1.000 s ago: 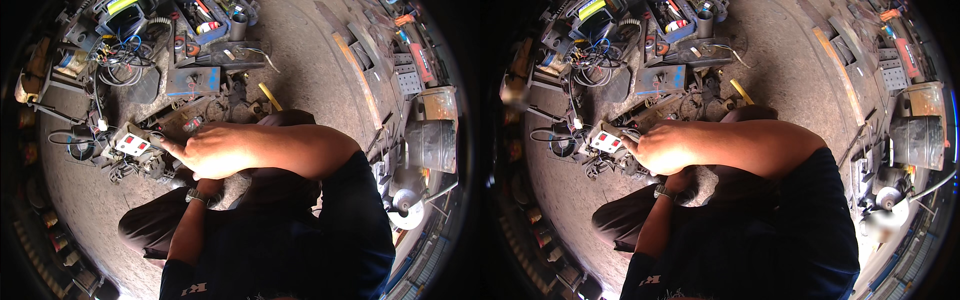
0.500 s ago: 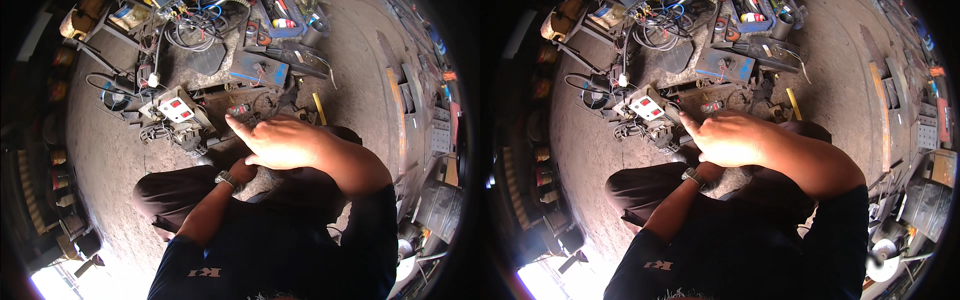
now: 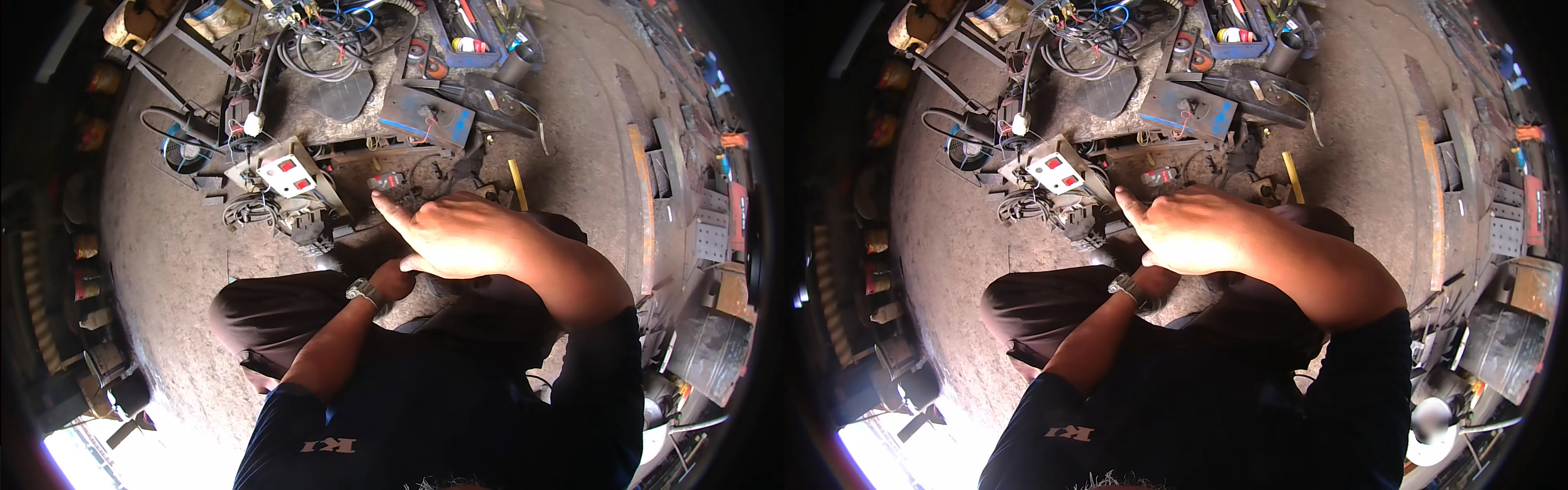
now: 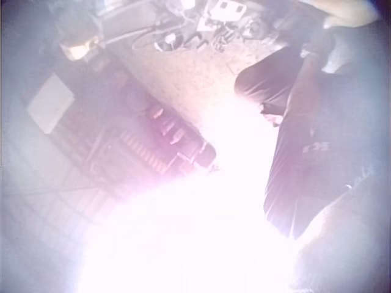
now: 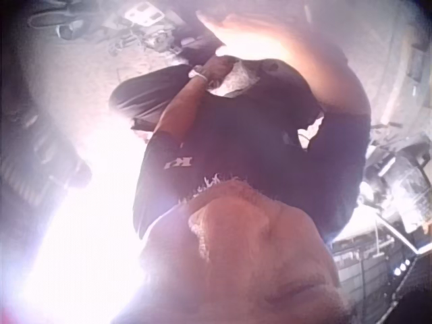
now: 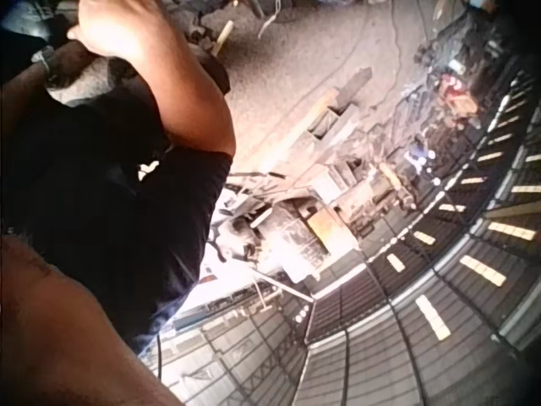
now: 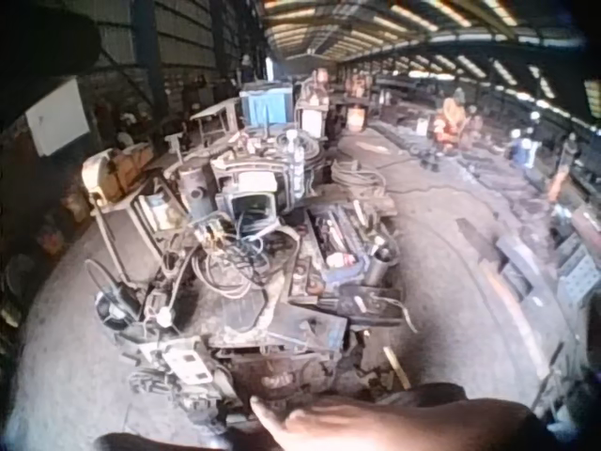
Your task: The person sits on the floor of a workshop and uses a hammer to strike a small metal piece held against a larger metal plate. They then use a tape measure to measure the metal plate and the small piece, and finally use a grinding wheel to smooth the small metal piece.
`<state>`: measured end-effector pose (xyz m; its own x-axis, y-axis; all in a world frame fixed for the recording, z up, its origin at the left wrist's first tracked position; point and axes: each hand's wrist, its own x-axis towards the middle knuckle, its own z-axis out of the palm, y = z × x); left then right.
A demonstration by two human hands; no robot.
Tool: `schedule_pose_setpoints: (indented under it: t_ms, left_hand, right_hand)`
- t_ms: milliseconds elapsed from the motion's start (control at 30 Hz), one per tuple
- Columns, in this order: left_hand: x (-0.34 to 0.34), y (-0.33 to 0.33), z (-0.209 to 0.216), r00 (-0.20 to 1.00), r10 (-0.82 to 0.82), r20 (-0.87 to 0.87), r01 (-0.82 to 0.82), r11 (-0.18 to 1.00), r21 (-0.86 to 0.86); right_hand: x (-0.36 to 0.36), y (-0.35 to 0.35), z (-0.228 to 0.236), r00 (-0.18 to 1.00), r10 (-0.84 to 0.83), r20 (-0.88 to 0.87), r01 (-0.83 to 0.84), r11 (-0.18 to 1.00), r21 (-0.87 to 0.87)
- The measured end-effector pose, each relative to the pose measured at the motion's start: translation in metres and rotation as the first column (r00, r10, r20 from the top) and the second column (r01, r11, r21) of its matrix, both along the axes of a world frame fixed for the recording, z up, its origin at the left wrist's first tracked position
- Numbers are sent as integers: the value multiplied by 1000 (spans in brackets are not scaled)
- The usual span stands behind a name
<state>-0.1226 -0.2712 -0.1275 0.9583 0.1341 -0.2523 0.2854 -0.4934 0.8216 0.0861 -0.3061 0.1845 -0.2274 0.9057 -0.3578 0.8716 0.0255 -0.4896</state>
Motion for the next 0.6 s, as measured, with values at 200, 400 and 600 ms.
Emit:
schedule_pose_setpoints:
  t_ms: [200, 400, 600]
  left_hand:
    - [-1, 3, -1, 995, -28, 99, 26, 999, 20]
    - [-3, 0, -30, 996, 30, 86, -31, 1000, 0]
    - [-4, -2, -38, 998, 66, 18, -66, 997, -45]
  right_hand:
    - [1, 1, 1, 1000, 18, 7, -18, 999, -36]
    - [-1, 3, 4, 999, 31, 24, -30, 999, -44]
    - [-3, 6, 8, 1000, -7, 9, 8, 995, -95]
